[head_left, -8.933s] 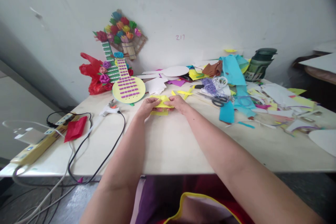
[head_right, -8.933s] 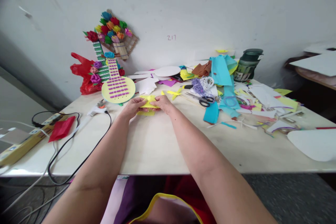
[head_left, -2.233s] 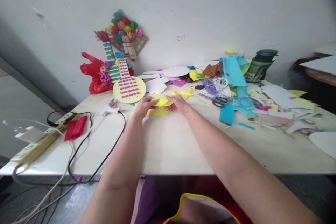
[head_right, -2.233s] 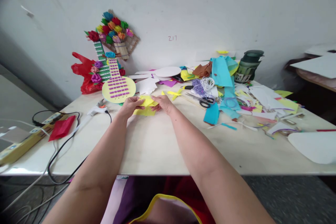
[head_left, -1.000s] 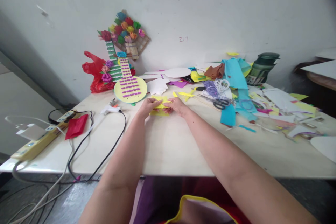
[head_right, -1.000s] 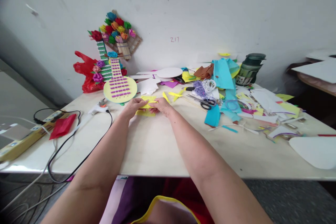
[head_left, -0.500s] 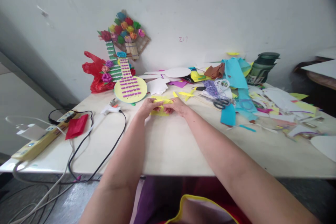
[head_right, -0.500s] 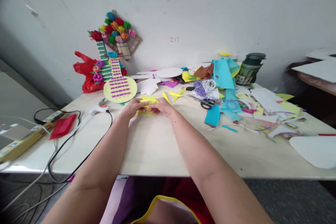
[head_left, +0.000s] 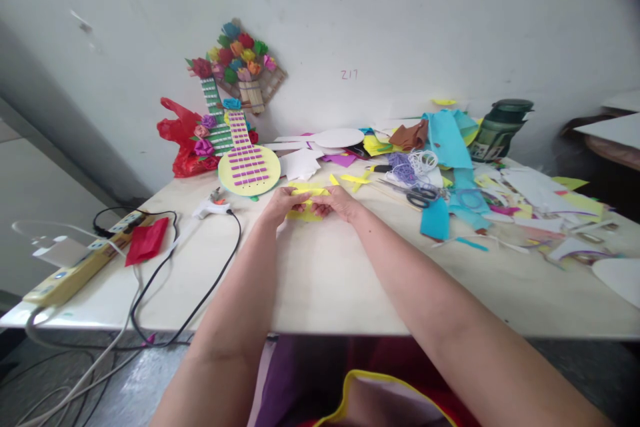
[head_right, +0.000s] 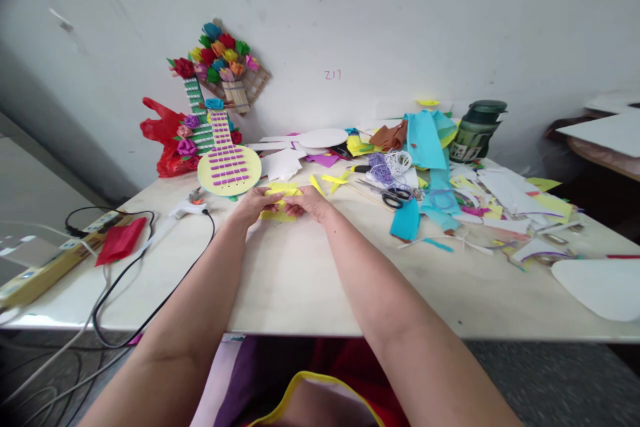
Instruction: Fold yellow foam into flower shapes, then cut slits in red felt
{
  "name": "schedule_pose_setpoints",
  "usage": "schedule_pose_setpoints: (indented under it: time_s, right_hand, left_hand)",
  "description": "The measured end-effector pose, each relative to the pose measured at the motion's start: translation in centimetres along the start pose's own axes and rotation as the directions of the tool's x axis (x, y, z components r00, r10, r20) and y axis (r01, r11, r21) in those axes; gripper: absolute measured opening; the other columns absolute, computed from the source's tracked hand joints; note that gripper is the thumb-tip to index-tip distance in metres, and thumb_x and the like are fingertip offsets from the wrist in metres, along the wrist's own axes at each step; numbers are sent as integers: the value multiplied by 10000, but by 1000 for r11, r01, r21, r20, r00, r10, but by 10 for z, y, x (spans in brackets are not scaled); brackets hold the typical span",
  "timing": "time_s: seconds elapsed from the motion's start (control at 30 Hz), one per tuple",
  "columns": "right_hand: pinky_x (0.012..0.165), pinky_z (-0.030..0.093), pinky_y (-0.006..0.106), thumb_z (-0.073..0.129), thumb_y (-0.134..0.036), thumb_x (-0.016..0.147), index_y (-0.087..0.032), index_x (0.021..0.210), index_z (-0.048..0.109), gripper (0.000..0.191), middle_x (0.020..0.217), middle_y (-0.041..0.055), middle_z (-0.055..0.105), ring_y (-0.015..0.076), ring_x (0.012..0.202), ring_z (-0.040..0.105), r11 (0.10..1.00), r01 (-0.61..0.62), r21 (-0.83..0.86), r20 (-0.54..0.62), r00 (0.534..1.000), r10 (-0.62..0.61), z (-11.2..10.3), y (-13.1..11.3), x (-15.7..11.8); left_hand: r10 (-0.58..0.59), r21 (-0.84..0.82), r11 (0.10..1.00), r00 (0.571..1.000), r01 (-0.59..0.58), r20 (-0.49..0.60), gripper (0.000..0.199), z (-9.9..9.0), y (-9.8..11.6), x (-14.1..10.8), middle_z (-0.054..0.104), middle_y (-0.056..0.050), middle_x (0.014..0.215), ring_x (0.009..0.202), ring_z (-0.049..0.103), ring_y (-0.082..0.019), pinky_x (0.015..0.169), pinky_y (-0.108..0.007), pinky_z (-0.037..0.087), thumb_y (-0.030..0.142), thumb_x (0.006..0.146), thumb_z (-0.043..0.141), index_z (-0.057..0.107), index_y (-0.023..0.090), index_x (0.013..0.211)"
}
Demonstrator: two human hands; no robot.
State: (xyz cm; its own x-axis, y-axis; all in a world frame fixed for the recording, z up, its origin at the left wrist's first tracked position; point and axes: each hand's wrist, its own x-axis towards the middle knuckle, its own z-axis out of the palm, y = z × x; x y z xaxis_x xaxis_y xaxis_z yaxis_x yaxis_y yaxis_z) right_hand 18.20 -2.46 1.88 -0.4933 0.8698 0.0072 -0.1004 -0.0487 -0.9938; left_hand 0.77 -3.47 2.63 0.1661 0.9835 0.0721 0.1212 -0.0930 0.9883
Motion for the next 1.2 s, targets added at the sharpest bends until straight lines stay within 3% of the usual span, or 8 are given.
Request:
schedule_pose_setpoints:
  time_s: [0.17,0.5,0.7,1.2]
  right_hand:
    - [416,440,181,714,-244,652,-127,760,593,199,571,20,656,99,441,568,1000,4,6,-53,999,-4,0,0,1]
    - [450,456,185,719,-234,633,-136,712,594,178,543,-1,630,99,464,572,997,82,-1,-158,984,-81,-2,4,8]
    - [427,447,185,727,-231,619,-134,718,597,190,546,-4,632,93,445,556,998,64,15,-113,992,-62,-1,1,4]
    - [463,469,182,710,-182,615,-122,750,626,170,560,2,646,74,435,551,992,104,78,-148,985,-91,-2,1,4]
  left_hand:
    - [5,-52,999,1000,-4,9,349,-3,-1,0,604,-12,633,513,536,-84,543,-227,449,367,534,763,625,108,724]
    - [4,-29,1000,1000,-4,-17,336,0,4,-4,623,-6,661,529,536,-77,569,-223,461,334,529,767,617,120,739]
    - [9,-49,999,1000,-8,14,289,-1,3,-3,616,-1,636,530,553,-80,563,-215,460,311,552,758,609,127,719]
    - [4,-209,978,997,14,83,334,-4,4,-5,649,-30,708,557,595,-83,600,-213,489,279,584,755,628,112,843]
